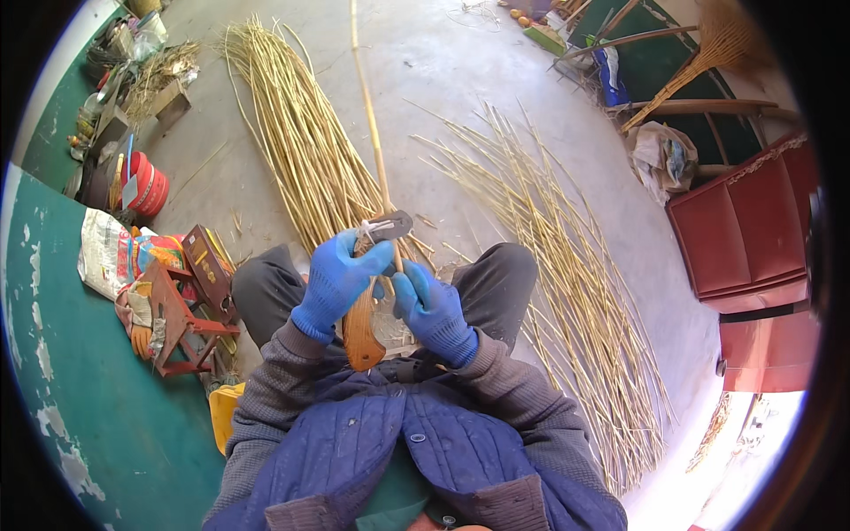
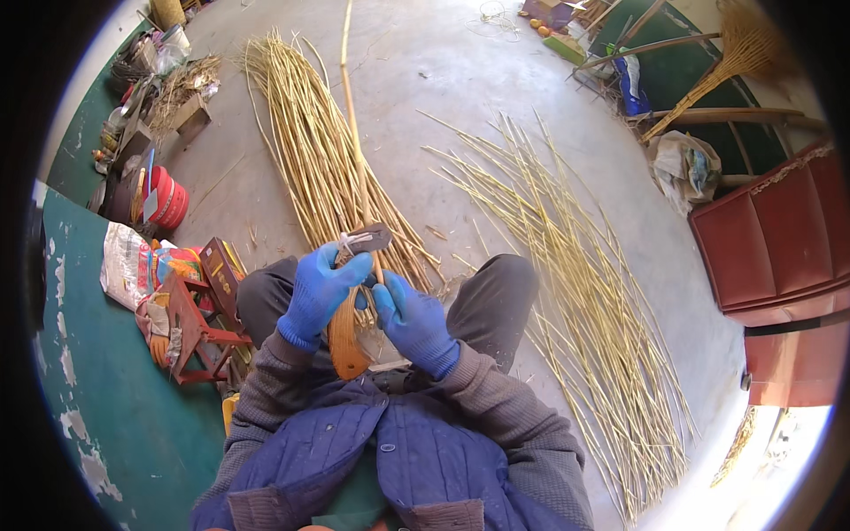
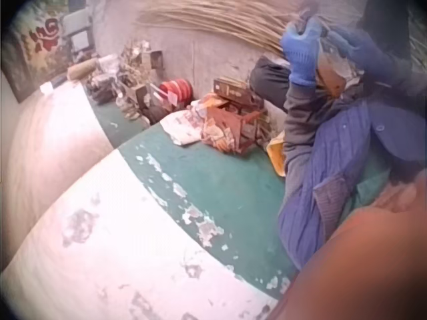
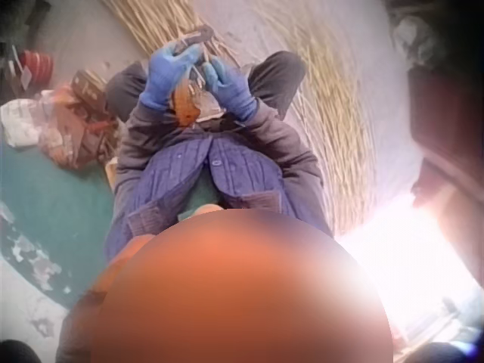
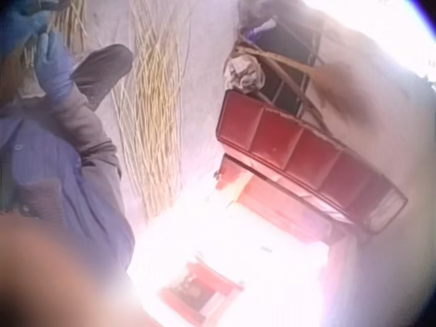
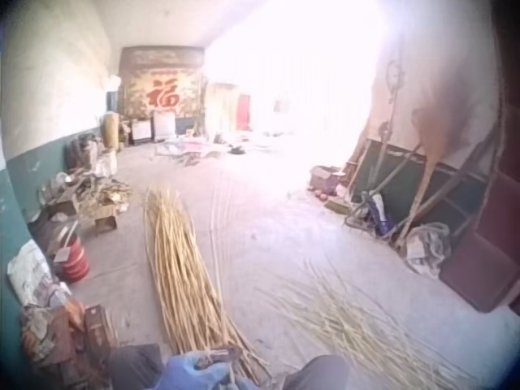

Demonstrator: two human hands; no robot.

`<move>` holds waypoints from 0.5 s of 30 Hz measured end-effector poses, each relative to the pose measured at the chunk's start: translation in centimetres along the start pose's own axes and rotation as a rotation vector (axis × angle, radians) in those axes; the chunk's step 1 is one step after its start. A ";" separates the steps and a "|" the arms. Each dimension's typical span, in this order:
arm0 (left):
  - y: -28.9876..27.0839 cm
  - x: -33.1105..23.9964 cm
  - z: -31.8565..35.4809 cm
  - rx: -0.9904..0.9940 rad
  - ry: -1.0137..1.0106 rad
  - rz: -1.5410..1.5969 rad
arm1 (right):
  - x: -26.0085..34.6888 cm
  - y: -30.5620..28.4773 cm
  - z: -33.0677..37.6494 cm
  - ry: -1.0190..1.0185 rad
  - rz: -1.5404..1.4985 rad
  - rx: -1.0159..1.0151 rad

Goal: The person sits on the floor and repeatedly peels thin wooden sticks using a handheld peeling tool. They hold each stick with one hand and draw the tool along its length to remove the outer layer, then place the peeled stick aside.

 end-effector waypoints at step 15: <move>-19.8 2.4 -14.7 -0.483 0.092 0.174 | -4.1 -18.1 14.4 -0.184 0.522 0.456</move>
Point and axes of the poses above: each hand's wrist, its own z-axis away from the middle knuckle, its own y-axis out of the palm, x = y × z, the point moved 7 cm from there along -z, towards the middle knuckle, and after that the axes turned 11 degrees about -x, right-handed, at the moved point
